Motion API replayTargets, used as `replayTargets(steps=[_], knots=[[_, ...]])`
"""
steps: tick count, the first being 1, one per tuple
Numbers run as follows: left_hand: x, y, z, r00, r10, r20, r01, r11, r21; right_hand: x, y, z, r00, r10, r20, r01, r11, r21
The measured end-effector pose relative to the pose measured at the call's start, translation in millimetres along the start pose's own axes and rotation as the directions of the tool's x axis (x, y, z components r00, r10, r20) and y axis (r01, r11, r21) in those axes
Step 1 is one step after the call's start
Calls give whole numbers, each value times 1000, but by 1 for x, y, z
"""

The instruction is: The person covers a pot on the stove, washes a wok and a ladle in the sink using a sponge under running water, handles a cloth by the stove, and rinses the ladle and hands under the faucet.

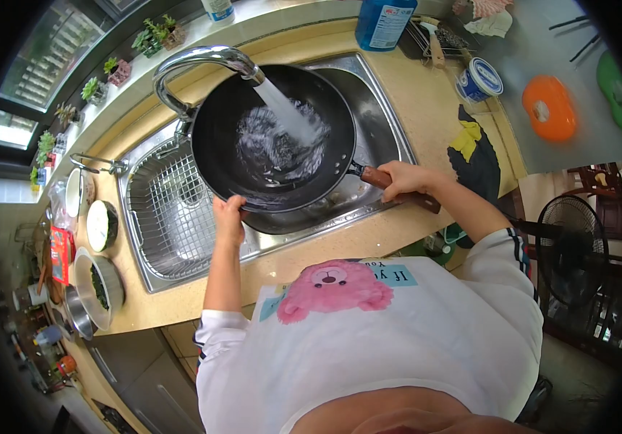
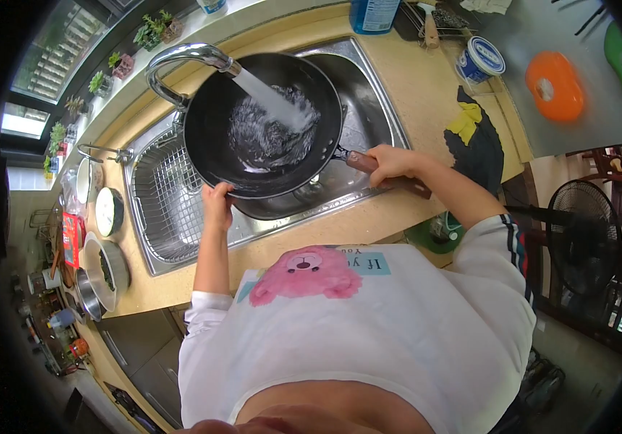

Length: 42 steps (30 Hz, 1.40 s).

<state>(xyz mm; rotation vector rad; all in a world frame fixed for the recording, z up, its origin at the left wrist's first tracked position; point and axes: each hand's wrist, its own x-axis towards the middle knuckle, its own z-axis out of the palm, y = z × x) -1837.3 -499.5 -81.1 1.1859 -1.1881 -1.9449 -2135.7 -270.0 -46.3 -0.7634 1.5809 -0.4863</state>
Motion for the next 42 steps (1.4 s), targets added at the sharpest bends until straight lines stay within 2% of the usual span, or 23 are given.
replayTargets(steps=[3,7,9,14,16,17,18,19,23,26,28,29,30,31,32,33,35,37,38,39,40,41,42], knots=[[32,5,-1,995,98,23,-94,989,-118,18,19,10,976,-20,218,-97,853,513],[86,0,0,983,77,166,-43,979,-201,16,16,22,897,-226,381,-222,515,828],[108,2,9,980,63,191,-16,971,-237,13,7,28,920,-221,322,-128,608,784],[137,-35,52,967,56,248,37,933,-357,-15,-16,46,998,-54,-18,52,743,668],[133,-63,76,968,-227,105,249,924,-291,-22,-22,60,983,10,-182,96,821,563],[141,-101,82,941,-296,164,332,900,-282,-23,-21,65,969,4,-249,125,856,502],[143,-132,88,906,-362,220,412,871,-268,-22,-17,70,950,-6,-312,149,887,437],[124,-135,105,882,-425,201,467,841,-271,-22,-15,73,928,-20,-372,168,914,369],[62,-112,162,801,-555,224,592,792,-153,-25,-13,87,855,-81,-513,171,977,131],[80,-128,176,981,-131,146,159,966,-202,-26,-20,93,869,-63,-491,196,955,223],[154,-171,148,988,138,-71,-129,984,121,-37,-27,94,906,-59,-420,203,930,307],[142,-114,133,949,235,-208,-80,821,566,-45,-31,94,922,-57,-383,201,916,347],[157,-104,114,882,452,-137,-380,851,361,-51,-32,94,936,-52,-349,200,892,405],[152,-70,98,889,450,-81,-279,673,685,-58,-32,96,948,-45,-314,195,864,464],[156,-65,90,790,610,-70,-339,528,779,-64,-31,98,961,-38,-273,181,832,524],[162,-67,83,796,598,-94,-274,495,824,-67,-34,100,966,-17,-257,163,812,560],[163,-71,77,839,483,-252,-164,665,729,-68,-39,98,975,16,-222,130,769,625],[150,-90,78,903,317,-291,-120,835,538,-60,-32,100,976,21,-218,128,752,647],[145,-119,77,902,359,-242,-163,800,578,-55,-28,101,976,2,-217,144,743,654],[137,-145,78,954,254,-163,-130,833,539,-50,-26,100,977,-17,-212,156,735,660],[81,-79,93,957,-289,-10,268,874,405,-47,-24,99,971,0,-237,157,748,645],[78,-96,87,920,-358,157,295,899,322,-45,-21,98,965,20,-263,157,759,632],[85,-111,77,895,-364,256,249,886,392,-45,-19,98,956,41,-291,156,769,620]])
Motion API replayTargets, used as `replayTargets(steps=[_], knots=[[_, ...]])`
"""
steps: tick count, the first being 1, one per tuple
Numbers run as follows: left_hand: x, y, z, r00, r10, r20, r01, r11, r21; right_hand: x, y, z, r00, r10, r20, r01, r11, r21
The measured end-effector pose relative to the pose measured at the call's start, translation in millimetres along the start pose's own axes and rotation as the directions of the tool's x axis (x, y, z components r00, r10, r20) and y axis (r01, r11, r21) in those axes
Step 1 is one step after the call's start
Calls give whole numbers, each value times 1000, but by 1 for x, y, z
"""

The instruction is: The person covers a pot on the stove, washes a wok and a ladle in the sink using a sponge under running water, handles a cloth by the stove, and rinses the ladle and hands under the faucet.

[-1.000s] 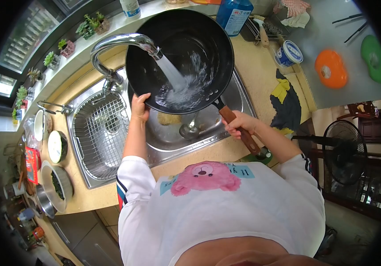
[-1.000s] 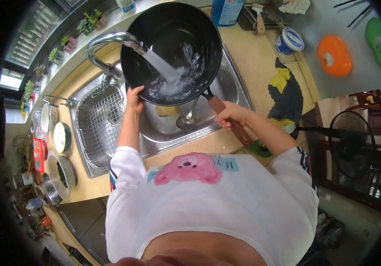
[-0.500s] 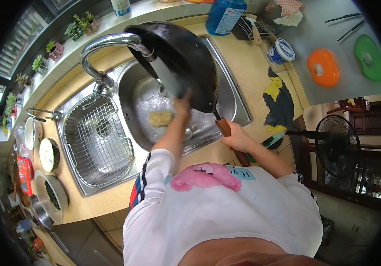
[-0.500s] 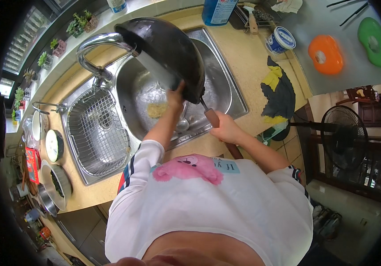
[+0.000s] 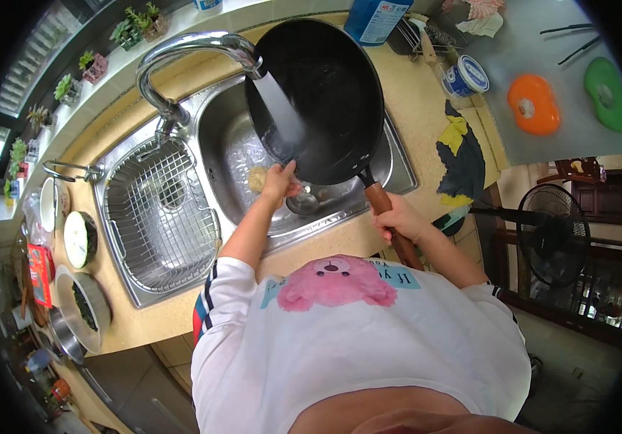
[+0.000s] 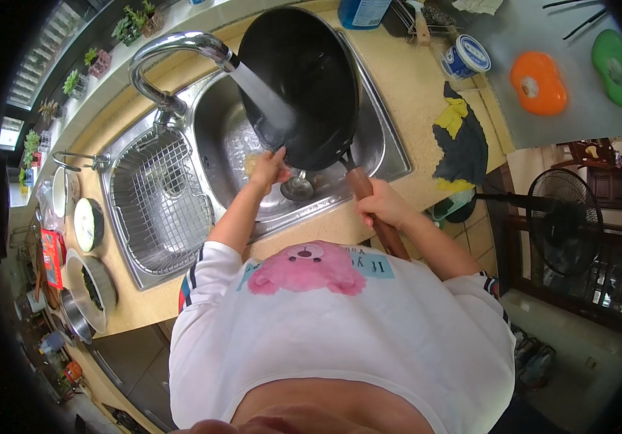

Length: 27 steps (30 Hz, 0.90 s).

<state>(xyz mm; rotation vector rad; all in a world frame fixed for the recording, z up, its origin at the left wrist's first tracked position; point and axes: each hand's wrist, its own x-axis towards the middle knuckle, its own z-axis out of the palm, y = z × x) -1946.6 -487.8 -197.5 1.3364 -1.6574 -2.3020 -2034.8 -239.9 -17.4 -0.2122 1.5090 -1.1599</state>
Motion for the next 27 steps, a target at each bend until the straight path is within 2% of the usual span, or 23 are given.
replayTargets(steps=[1,2,3,4,5,7,8,11,12,15,16,19,20,21,22,23,24,26,27], knots=[[11,-14,-10,994,16,106,-25,997,79,-1,0,-1,1000,-8,-7,8,1000,4],[19,-20,-23,990,131,46,-138,936,322,-2,-1,-3,1000,-16,-16,16,1000,8],[27,-21,-36,966,257,19,-225,804,551,-4,-1,-5,999,-27,-25,27,1000,11],[33,-24,-43,922,385,26,-275,609,744,-4,1,-6,999,-37,-29,38,999,15],[27,-19,-41,924,381,24,-222,484,846,-5,2,-8,998,-48,-33,48,999,18],[6,3,-32,926,376,25,-104,192,976,-6,4,-10,998,-55,-42,56,998,23],[6,6,-26,962,263,69,-92,76,993,-6,3,-10,997,-54,-49,55,998,23],[31,-31,-22,934,328,140,-84,-179,980,-7,2,-12,997,-39,-67,40,999,16],[40,-40,-27,917,370,149,-93,-164,982,-7,2,-13,997,-29,-70,30,999,13],[50,-22,-36,984,169,63,-57,-38,998,-6,7,-16,999,7,-53,-6,1000,10],[38,-1,-38,978,199,68,-72,12,997,-6,8,-15,998,22,-58,-21,1000,12],[31,11,-41,911,412,-18,-129,327,936,0,10,-10,997,63,-51,-62,998,27],[25,10,-38,859,512,27,-293,447,845,3,10,-7,996,77,-39,-76,996,39],[20,14,-30,889,441,123,-387,580,716,6,10,-5,995,92,-28,-90,995,50],[13,18,-19,895,383,229,-443,703,556,11,12,-3,994,110,-13,-109,992,61],[-2,23,0,918,321,233,-394,800,452,16,16,-2,992,129,4,-129,989,70],[-5,9,15,854,462,237,-504,625,596,22,18,0,989,148,22,-149,986,79],[-25,13,43,831,414,371,-555,603,573,33,21,6,980,197,39,-200,975,93],[-23,3,55,864,310,397,-498,641,584,37,23,8,974,220,46,-224,969,100]])
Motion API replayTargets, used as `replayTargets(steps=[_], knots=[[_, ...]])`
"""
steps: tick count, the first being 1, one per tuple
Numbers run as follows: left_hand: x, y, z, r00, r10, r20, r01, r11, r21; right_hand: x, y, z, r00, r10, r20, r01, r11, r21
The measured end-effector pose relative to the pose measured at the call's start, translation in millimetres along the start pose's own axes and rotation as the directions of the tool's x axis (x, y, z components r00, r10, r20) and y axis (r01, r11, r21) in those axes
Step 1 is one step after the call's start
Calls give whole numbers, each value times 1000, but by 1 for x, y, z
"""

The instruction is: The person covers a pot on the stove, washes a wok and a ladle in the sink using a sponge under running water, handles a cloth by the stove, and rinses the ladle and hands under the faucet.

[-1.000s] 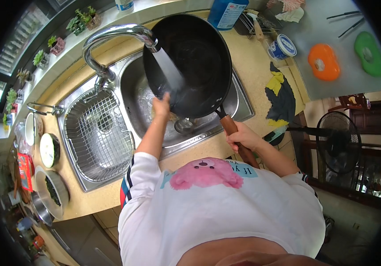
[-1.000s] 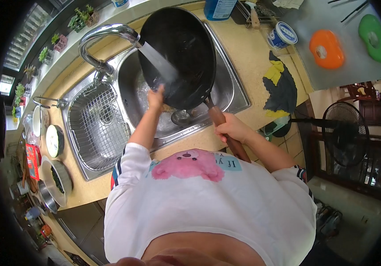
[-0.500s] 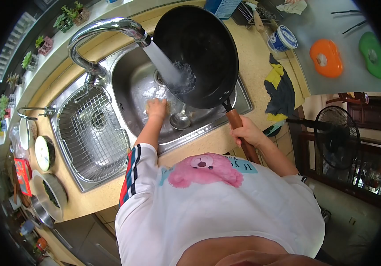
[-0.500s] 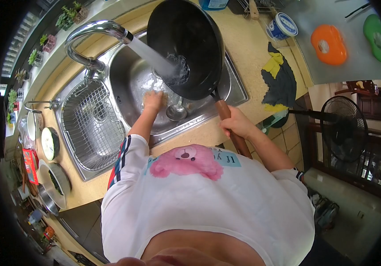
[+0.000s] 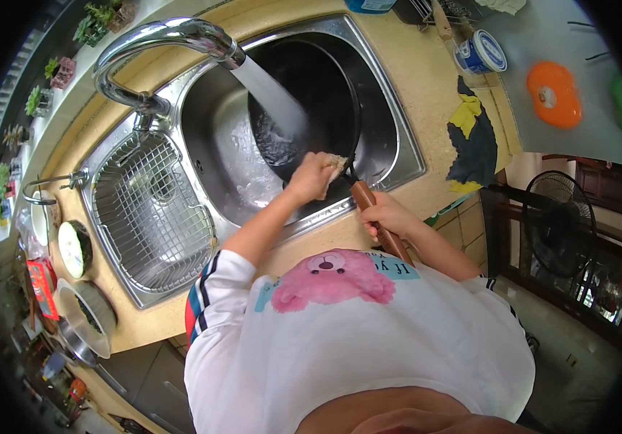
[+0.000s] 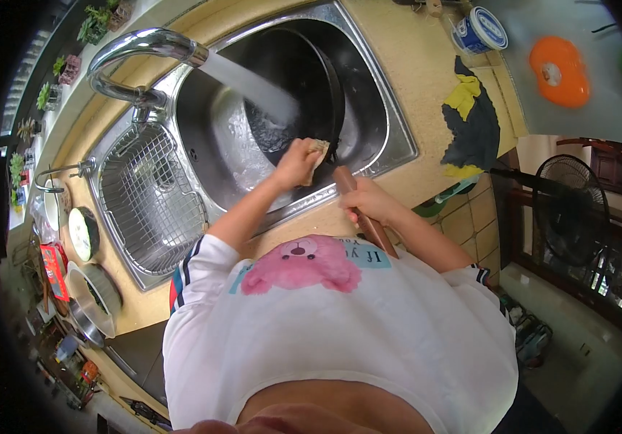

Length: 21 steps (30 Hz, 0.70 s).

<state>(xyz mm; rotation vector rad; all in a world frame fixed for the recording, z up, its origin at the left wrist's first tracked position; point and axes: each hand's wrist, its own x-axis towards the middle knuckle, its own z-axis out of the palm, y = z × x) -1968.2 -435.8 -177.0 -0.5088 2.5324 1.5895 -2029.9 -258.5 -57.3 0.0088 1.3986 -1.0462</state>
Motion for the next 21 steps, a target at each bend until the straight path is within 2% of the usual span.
replayTargets(steps=[2,4,5,6,7,8,9,12,13,14,16,17,20,21], knots=[[4,-8,8,999,-19,31,17,999,40,1,2,2,1000,-14,-6,14,1000,8],[3,-32,9,997,4,73,-27,950,311,0,9,1,1000,-13,-14,13,1000,17],[5,-58,6,997,-23,72,-13,887,461,1,11,1,1000,-15,-16,16,1000,21],[11,-75,-5,988,-147,37,92,779,620,2,13,0,1000,-21,-17,22,999,26],[19,-102,-17,995,-100,-8,78,722,688,4,14,-2,1000,-20,-19,21,999,27],[29,-107,-32,993,-115,-33,98,620,778,5,16,-2,1000,-18,-21,19,999,34],[38,-110,-42,993,-98,-65,111,604,789,6,18,-3,1000,-17,-24,18,999,39],[42,-91,-29,944,-317,-86,300,726,618,13,20,-10,999,34,1,-34,999,-3],[41,-126,-6,967,-196,164,72,826,560,13,18,-9,999,38,0,-38,999,12],[25,-50,-14,942,-257,216,143,889,435,12,14,-6,999,46,0,-46,999,26],[20,-6,7,974,-106,199,108,994,2,12,10,-1,997,71,-19,-70,996,51],[24,16,0,981,-54,186,57,998,-14,13,9,0,995,90,-39,-88,994,60],[17,5,-2,976,-40,212,8,988,151,14,7,0,992,110,-55,-105,990,96],[17,-17,-6,967,-76,242,-8,944,330,12,8,0,992,113,-55,-107,988,112]])
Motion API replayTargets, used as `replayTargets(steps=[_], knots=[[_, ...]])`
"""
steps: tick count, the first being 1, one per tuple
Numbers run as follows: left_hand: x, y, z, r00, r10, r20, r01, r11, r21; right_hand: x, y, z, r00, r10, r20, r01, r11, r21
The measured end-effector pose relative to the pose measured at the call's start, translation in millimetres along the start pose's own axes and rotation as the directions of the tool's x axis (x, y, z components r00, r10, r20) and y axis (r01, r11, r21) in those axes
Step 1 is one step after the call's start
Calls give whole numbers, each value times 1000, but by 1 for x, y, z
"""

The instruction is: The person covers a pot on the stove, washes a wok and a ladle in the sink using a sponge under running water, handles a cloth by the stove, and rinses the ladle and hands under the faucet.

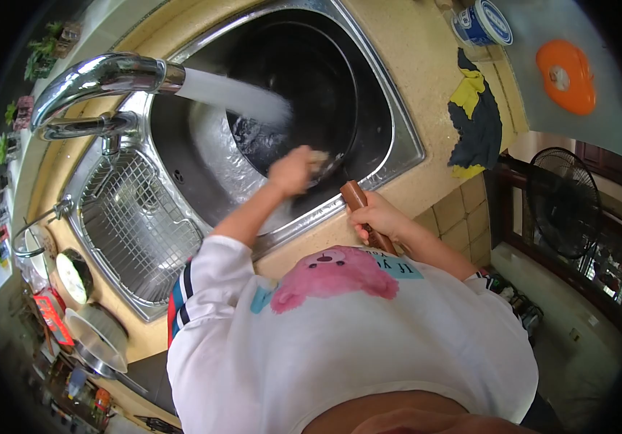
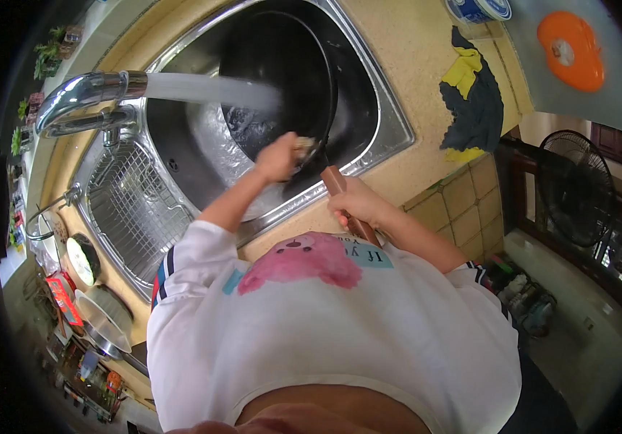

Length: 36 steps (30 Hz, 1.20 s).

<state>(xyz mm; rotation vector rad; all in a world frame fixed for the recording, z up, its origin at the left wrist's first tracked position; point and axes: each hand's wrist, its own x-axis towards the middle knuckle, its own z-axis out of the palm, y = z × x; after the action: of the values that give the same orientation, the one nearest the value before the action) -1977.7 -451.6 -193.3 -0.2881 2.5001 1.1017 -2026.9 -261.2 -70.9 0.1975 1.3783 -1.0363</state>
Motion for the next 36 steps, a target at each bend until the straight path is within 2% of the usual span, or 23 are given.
replayTargets(steps=[2,5,7,8,9,10,11,13,15,17,18,19,22,23,24,26,27,29,32,33,34,35,36], knots=[[13,-77,4,990,-95,-100,124,934,335,-2,2,0,1000,-15,12,15,1000,12],[29,-128,-25,962,42,-271,180,651,738,1,5,-2,998,-42,50,42,999,2],[31,-116,-9,928,-123,-352,330,711,621,1,4,-4,996,-61,70,61,998,-6],[26,-96,-3,907,-302,-293,400,834,380,0,3,-4,994,-75,78,75,997,-1],[16,-76,3,932,-324,-162,350,920,178,-2,2,-4,993,-82,87,82,997,1],[8,-59,16,978,-203,-52,208,970,129,-2,1,-3,996,-59,72,60,998,-11],[2,-19,8,984,-177,33,179,982,-63,-2,-1,-2,998,-37,59,39,999,-20],[3,20,0,997,-69,22,72,934,-349,-1,-3,1,999,-16,51,17,1000,-25],[-2,21,1,1000,-26,-17,20,957,-290,-2,-3,1,999,-14,48,15,1000,-15],[-11,0,-2,997,-70,30,71,997,-32,0,1,-3,999,6,51,-6,1000,-8],[-10,-42,5,999,-22,-45,27,991,135,0,3,-4,998,16,53,-15,1000,-4],[0,-78,2,991,-121,-65,135,946,296,1,2,-6,997,2,75,-3,1000,6],[36,-146,-45,988,57,-143,55,738,672,-1,2,-6,993,-5,118,4,1000,16],[52,-153,-66,989,66,-130,67,584,809,0,-1,-5,994,-9,108,12,1000,-29],[79,-177,-77,771,476,-423,168,488,856,0,-3,-4,995,-8,95,14,997,-70],[83,-96,-140,852,302,-427,193,577,794,-1,-6,-3,998,-10,66,19,990,-138],[89,-89,-157,708,529,-468,117,566,816,-1,-8,-1,998,-15,56,24,986,-164],[79,-73,-176,677,659,-328,-35,474,880,-2,-6,1,998,-26,52,36,980,-196],[71,-119,-161,750,554,-362,2,546,838,1,-5,2,997,-54,54,64,977,-202],[69,-145,-136,796,446,-410,70,605,793,0,-5,3,997,-54,49,63,980,-188],[68,-179,-106,872,72,-483,20,983,182,-1,-4,4,997,-54,47,61,983,-174],[48,-171,-73,915,-64,-399,257,853,454,-1,-3,3,997,-54,57,61,989,-131],[38,-160,-46,941,-121,-315,265,844,466,0,-2,2,996,-56,68,62,994,-90]])
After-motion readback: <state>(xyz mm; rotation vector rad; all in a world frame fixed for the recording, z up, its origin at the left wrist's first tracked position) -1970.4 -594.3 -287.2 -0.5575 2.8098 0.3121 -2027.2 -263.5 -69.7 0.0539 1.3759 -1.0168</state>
